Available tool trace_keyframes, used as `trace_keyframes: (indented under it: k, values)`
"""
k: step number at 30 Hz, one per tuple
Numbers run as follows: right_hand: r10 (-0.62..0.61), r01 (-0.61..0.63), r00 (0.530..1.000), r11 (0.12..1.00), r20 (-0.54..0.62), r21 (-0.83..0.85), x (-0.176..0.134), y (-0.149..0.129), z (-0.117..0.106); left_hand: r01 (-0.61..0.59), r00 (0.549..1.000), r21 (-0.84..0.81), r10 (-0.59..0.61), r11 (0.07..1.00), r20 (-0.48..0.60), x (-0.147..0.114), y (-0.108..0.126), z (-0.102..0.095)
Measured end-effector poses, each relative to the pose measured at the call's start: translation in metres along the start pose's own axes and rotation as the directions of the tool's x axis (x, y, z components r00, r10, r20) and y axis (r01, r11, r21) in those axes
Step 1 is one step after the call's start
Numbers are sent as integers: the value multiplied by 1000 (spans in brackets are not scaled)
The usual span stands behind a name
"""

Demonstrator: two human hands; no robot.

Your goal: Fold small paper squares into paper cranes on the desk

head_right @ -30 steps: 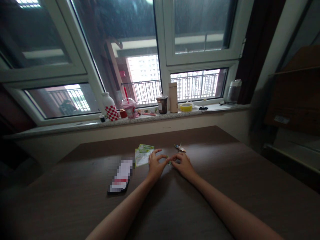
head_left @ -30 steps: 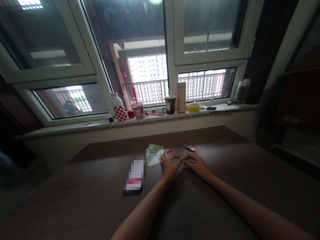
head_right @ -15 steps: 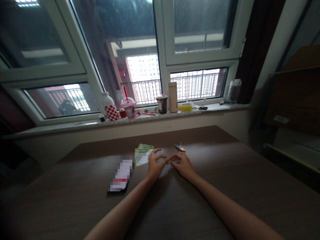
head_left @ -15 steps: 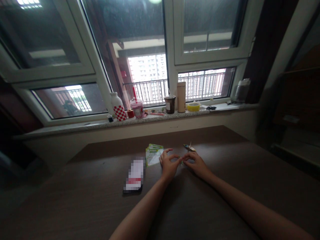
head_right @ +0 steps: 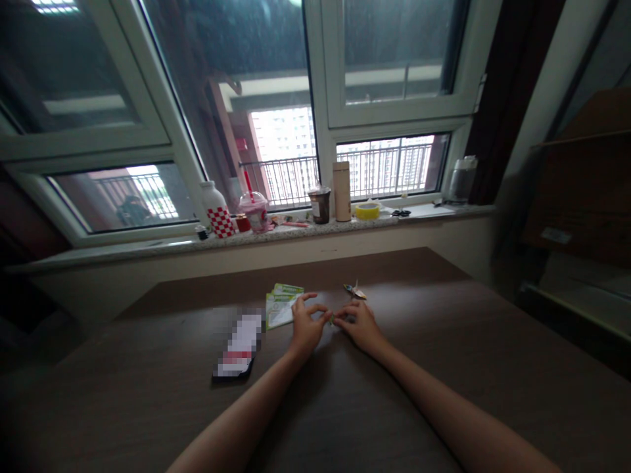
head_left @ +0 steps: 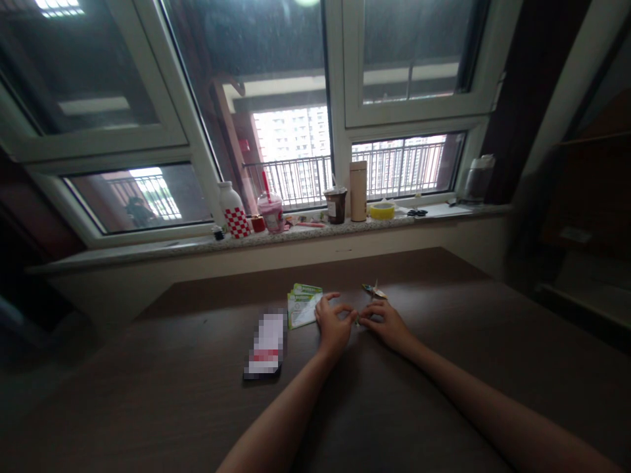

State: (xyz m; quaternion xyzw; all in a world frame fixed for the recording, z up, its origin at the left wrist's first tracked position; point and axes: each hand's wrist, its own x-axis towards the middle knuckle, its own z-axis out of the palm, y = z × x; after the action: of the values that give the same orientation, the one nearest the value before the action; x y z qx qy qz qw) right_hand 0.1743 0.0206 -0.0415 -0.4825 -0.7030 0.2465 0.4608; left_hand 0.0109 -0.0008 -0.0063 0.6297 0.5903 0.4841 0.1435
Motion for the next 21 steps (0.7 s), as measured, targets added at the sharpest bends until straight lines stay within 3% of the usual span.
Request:
trace_keyframes:
  k: [9,14,21]
  values:
    - [-20,20,999,1000,-30,-11,0,0,1,1,1000,38,-1,999,2,1,-1,2]
    - [-19,22,995,999,-97,31,1,-1,-5,-1,997,85,-6,996,78,0,-3,4]
    - [-9,10,998,1000,-62,9,1,1,-2,-14,995,97,5,995,99,-2,0,4]
